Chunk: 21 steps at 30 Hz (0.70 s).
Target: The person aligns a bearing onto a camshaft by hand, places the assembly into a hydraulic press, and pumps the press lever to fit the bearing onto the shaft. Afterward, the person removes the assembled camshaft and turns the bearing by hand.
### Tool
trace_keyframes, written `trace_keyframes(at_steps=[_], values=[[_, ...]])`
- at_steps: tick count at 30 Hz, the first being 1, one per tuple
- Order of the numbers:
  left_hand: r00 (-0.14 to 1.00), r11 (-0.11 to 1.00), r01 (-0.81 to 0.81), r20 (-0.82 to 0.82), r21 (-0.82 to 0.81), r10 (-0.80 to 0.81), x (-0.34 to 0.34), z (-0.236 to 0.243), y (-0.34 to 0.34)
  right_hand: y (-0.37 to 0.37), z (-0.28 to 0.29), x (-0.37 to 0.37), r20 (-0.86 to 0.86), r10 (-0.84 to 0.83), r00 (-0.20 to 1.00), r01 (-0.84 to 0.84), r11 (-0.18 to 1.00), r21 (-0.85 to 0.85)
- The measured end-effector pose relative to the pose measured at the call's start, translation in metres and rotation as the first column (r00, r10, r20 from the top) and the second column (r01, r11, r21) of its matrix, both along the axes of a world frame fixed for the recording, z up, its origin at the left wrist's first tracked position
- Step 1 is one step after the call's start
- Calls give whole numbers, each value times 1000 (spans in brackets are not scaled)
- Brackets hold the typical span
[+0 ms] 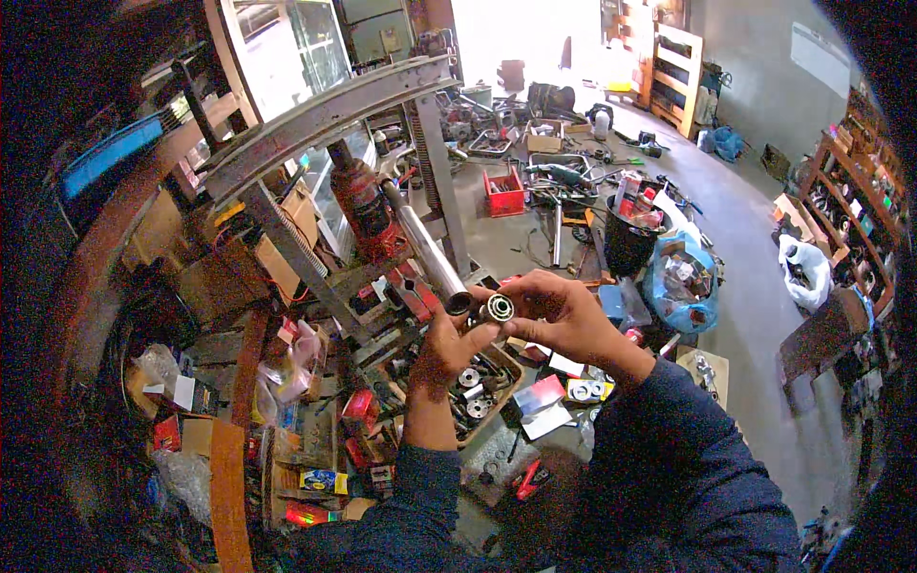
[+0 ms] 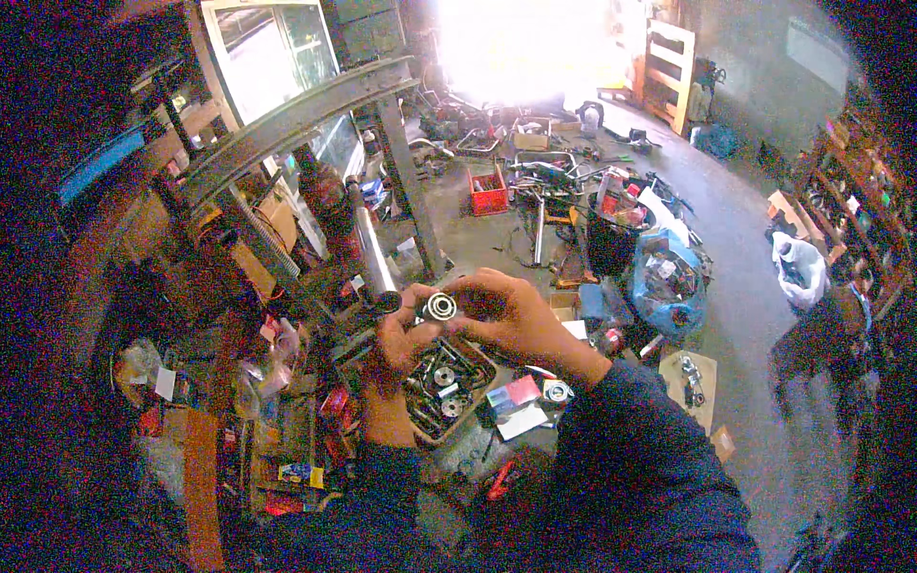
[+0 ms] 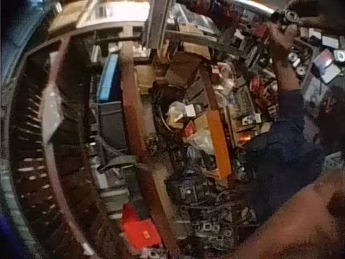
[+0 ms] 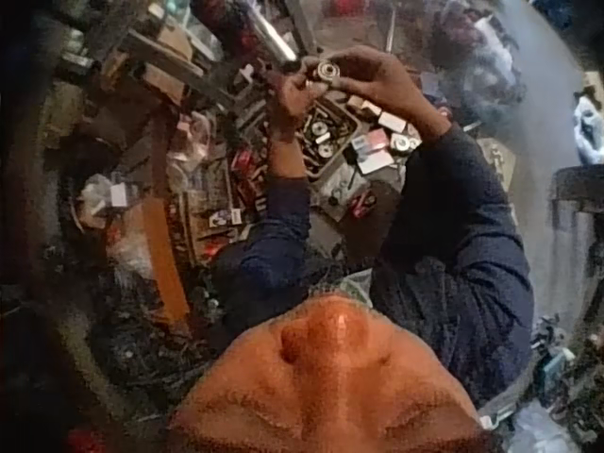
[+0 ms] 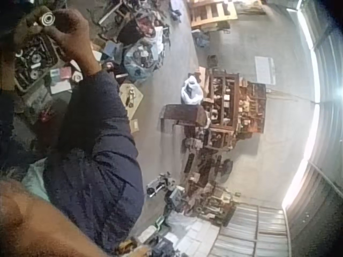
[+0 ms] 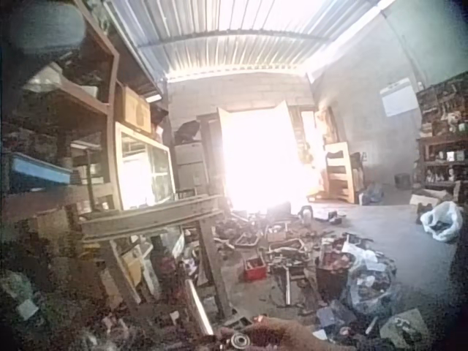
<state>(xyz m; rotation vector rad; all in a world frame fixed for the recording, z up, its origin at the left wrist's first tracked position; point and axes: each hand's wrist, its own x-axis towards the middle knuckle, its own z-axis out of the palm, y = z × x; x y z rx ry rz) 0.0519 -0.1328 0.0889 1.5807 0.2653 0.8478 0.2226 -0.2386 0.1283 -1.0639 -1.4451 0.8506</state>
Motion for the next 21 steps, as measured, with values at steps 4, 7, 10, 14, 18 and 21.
trace_keyframes(at_steps=[4, 7, 10, 14, 18, 21], values=[[979, 960, -176, -63, 220, 194, -4, 11, -7, -1, 3, 2, 54, -10, 998, 10, 1000, -2], [956, 829, -212, -67, 517, 286, -9, 26, -12, -2, 7, 5, 124, -7, 992, 7, 1000, -5], [932, 806, -235, -108, 543, 345, -14, 40, -21, -2, 10, 5, 231, 4, 973, -21, 997, 71], [908, 748, -236, -133, 620, 396, -16, 50, -28, -4, 8, -1, -28, 8, 1000, -11, 990, -139], [908, 713, -257, -90, 653, 409, -16, 50, -30, -6, 4, -9, -33, 5, 999, -5, 1000, -14], [870, 769, -209, -244, 604, 428, -16, 49, -30, -6, 3, -12, -34, -105, 994, 104, 994, -32]])
